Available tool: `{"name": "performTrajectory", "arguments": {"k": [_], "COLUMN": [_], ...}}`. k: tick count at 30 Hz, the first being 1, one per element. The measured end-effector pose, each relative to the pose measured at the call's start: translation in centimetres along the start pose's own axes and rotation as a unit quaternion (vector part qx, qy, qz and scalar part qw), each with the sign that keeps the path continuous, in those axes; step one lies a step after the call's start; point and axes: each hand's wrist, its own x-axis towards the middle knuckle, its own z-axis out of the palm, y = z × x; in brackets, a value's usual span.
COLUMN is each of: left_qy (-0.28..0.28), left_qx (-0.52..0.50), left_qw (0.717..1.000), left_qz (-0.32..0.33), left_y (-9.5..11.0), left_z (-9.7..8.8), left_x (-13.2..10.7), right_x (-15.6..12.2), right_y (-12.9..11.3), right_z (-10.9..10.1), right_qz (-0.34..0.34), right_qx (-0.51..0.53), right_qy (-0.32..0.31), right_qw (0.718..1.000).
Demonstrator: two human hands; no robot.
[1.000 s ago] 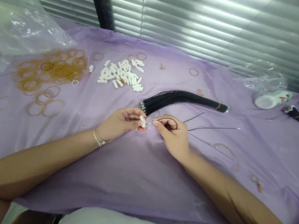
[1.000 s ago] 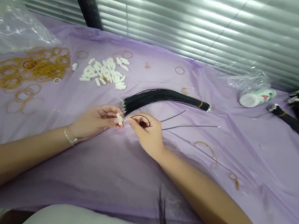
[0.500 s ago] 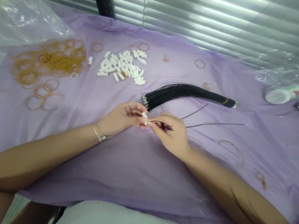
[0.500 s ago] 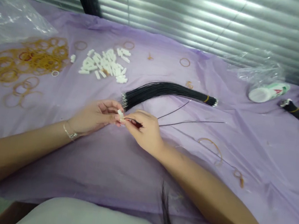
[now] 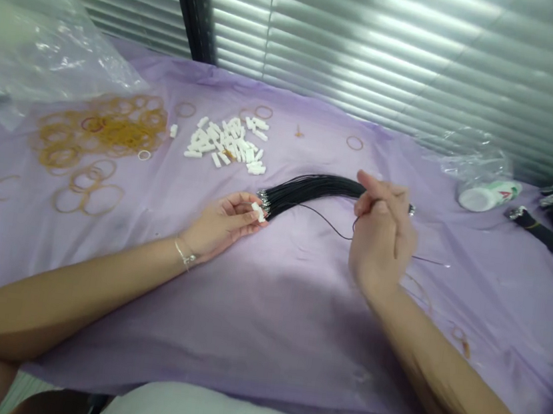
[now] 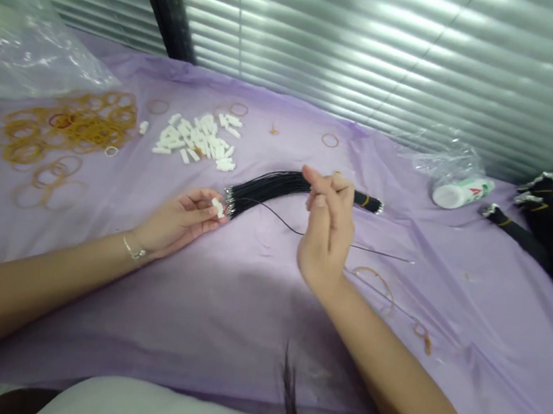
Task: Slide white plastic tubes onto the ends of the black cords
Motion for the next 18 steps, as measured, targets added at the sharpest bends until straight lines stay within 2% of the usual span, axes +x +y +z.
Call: {"name": "performTrajectory", "arguments": {"k": [1, 2, 4, 6, 11, 18], "left_qy": [-0.003, -0.007, -0.019, -0.029, -0.05, -0.063], "left_qx": [0.013, 0.027, 0.049, 0.058, 0.081, 0.115], "left_qw": [1.0, 0.999, 0.998, 0.996, 0.994, 0.99], "left_qz": [0.01, 0.022, 0.043, 0.054, 0.053, 0.051], "left_y": [-0.1, -0.2, -0.5, -0.7, -0.7, -0.5], "left_z": [0.1, 0.1, 0.1, 0.0, -0.4, -0.3], "left_x": [-0.1, -0.1, -0.2, -0.2, -0.3, -0.3], "right_x": [-0.2, -0.6, -1.7, -2.5, -2.6, -2.2], "right_y": [-0.9, -1.6, -2.5, -2.2, -0.1, 0.2], "right_z": [-0.1, 0.0, 0.8, 1.9, 3.1, 2.9], "right_qz": [-0.018, -0.038, -0.082, -0.099, -0.026, -0.03], "right_qx": [0.001, 0.012, 0.042, 0.053, 0.014, 0.018], "right_qy": [-0.019, -0.066, -0.197, -0.249, -0.216, -0.229], "right_qw": [1.0, 0.997, 0.976, 0.962, 0.976, 0.973]}}
